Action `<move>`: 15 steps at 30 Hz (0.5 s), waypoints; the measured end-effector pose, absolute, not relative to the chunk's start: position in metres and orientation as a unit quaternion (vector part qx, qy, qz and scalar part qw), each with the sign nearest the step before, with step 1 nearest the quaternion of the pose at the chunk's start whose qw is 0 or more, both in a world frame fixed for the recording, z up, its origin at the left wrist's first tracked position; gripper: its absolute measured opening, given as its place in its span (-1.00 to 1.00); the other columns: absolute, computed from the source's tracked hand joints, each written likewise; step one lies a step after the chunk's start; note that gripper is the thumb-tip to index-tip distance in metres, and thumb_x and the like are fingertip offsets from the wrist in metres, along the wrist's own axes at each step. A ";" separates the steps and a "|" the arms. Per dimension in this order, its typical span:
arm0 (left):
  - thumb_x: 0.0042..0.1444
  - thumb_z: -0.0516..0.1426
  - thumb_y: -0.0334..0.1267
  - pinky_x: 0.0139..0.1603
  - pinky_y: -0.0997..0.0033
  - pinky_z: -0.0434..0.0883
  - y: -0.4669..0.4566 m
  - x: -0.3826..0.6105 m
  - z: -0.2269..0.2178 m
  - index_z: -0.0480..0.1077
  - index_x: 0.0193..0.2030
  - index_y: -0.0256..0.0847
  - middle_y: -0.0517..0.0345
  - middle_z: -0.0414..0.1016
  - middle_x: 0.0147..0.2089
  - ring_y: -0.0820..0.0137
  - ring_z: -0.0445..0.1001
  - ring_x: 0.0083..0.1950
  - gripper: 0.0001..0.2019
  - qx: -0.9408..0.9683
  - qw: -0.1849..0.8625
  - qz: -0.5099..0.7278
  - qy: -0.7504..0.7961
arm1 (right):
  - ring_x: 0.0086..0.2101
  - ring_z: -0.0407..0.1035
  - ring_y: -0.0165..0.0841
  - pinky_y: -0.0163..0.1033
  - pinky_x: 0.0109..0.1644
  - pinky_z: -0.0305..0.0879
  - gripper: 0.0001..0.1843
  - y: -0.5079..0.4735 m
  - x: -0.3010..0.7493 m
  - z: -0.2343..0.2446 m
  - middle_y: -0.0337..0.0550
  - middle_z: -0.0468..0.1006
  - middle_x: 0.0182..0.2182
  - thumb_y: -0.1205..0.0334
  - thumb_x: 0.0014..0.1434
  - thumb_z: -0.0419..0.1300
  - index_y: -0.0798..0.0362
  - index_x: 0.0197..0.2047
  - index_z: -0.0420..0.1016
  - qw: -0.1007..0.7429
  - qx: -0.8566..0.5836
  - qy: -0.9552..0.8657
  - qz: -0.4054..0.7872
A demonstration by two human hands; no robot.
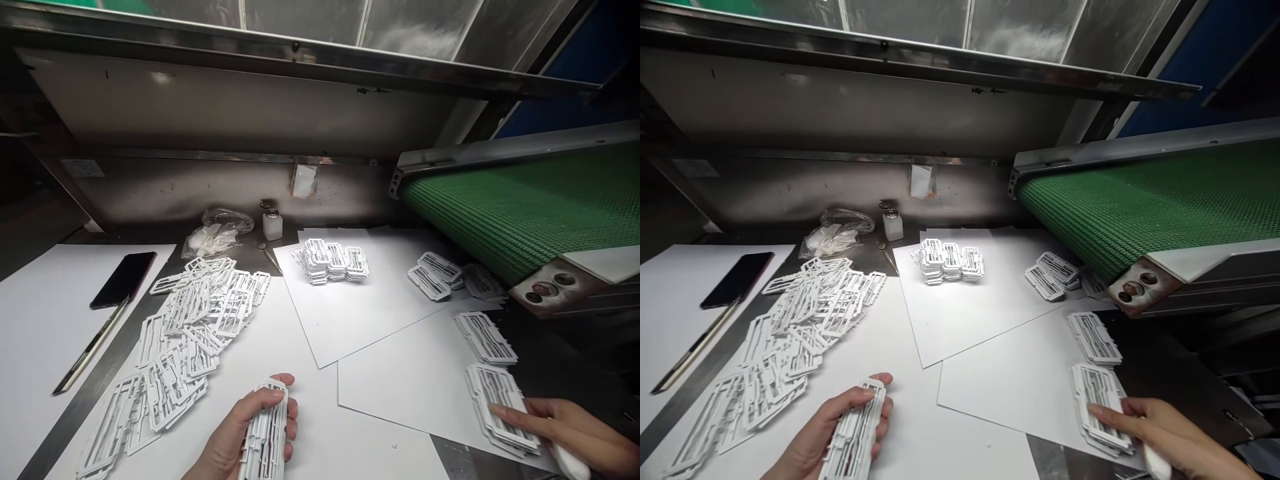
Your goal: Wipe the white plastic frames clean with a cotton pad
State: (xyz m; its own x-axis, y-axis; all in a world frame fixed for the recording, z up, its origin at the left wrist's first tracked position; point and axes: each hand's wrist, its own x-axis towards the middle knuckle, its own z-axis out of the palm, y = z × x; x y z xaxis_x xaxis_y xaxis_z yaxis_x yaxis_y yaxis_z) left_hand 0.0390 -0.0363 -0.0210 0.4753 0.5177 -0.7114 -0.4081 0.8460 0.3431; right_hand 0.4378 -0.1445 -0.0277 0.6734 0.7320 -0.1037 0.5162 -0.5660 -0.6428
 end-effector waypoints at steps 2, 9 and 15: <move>0.07 0.13 -0.31 -0.46 0.45 0.34 -0.037 0.041 -0.021 0.14 0.13 -0.25 0.08 0.41 -0.36 0.43 0.38 -0.45 -0.53 0.074 0.853 0.269 0.441 | -0.60 0.26 -0.32 -0.22 -0.48 0.06 -0.46 -0.132 0.428 -0.021 -0.15 0.36 -0.65 -0.19 0.12 0.07 -0.01 -0.70 0.37 0.250 -0.841 -0.402 0.261; 0.04 0.14 -0.29 -0.41 0.44 0.34 -0.039 0.039 -0.017 0.18 0.07 -0.29 0.03 0.44 -0.31 0.39 0.42 -0.38 -0.56 0.104 0.854 0.260 0.438 | -0.36 0.38 -0.17 -0.29 -0.40 0.20 -0.53 -0.072 0.345 -0.017 -0.13 0.47 -0.44 -0.20 -0.04 0.26 0.08 -0.35 0.41 0.132 -0.763 -0.505 0.382; 0.00 0.22 -0.25 -0.30 0.38 0.36 -0.044 0.034 -0.017 0.17 0.07 -0.29 0.04 0.46 -0.31 0.37 0.44 -0.32 -0.49 0.158 0.838 0.285 0.437 | -0.43 0.33 -0.23 -0.30 -0.45 0.11 -0.65 -0.063 0.264 -0.022 -0.21 0.41 -0.51 -0.13 0.02 0.12 0.01 -0.44 0.29 0.063 -0.727 -0.576 0.369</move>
State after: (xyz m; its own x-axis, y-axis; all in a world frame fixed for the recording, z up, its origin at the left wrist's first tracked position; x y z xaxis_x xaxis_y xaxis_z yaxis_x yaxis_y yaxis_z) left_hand 0.0341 -0.0439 -0.0174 0.4561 0.6166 -0.6417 -0.3398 0.7871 0.5147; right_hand 0.2644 -0.0633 -0.0216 0.0651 0.8838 -0.4633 0.7907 -0.3289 -0.5164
